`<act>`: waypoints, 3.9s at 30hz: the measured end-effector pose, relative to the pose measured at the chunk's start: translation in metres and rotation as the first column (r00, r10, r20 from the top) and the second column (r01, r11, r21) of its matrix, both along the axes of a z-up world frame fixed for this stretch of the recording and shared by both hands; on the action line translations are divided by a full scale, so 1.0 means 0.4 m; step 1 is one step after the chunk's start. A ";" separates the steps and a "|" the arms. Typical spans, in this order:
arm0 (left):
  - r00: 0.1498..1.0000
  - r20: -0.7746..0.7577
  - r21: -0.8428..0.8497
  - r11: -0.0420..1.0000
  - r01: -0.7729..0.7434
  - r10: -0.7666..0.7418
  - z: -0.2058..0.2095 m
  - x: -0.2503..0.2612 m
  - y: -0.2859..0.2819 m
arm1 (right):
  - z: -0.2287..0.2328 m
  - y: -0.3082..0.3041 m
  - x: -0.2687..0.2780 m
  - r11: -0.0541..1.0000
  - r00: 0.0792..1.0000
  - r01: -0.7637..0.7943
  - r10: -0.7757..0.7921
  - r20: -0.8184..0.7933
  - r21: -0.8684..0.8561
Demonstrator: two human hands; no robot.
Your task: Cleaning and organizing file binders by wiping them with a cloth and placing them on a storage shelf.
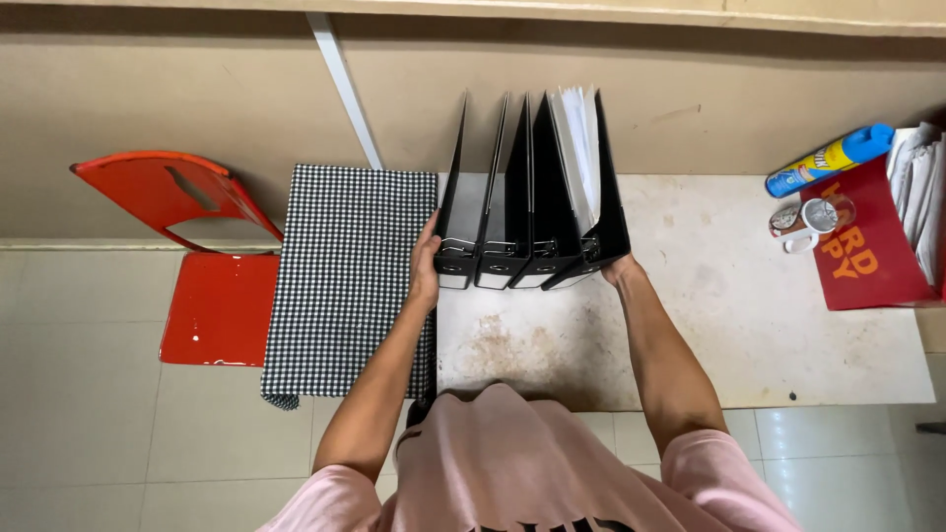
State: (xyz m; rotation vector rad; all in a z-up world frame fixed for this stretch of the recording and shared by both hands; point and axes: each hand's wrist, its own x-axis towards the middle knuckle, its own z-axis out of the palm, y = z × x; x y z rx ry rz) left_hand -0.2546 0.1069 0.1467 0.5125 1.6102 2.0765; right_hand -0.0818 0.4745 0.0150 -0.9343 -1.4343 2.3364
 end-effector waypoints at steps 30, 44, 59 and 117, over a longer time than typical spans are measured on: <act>0.988 0.042 -0.669 0.738 -0.084 0.151 -0.332 0.165 -0.124 | -0.103 -0.309 0.238 0.979 0.883 -0.201 0.163 0.440 0.041; 0.797 -0.602 -0.724 0.389 -0.569 0.047 -0.004 0.345 -0.365 | 0.357 -0.733 0.022 0.127 0.662 -0.691 0.506 0.553 0.711; 0.564 -0.596 -0.741 -0.123 -0.660 0.572 0.089 0.708 -1.264 | 0.524 -1.732 -0.017 -0.381 0.251 -0.280 0.857 0.450 0.881; -0.679 -0.440 -0.863 -0.486 0.139 0.587 -0.043 1.707 -3.932 | 0.334 -5.323 0.834 -0.204 -0.888 0.444 0.027 0.459 0.872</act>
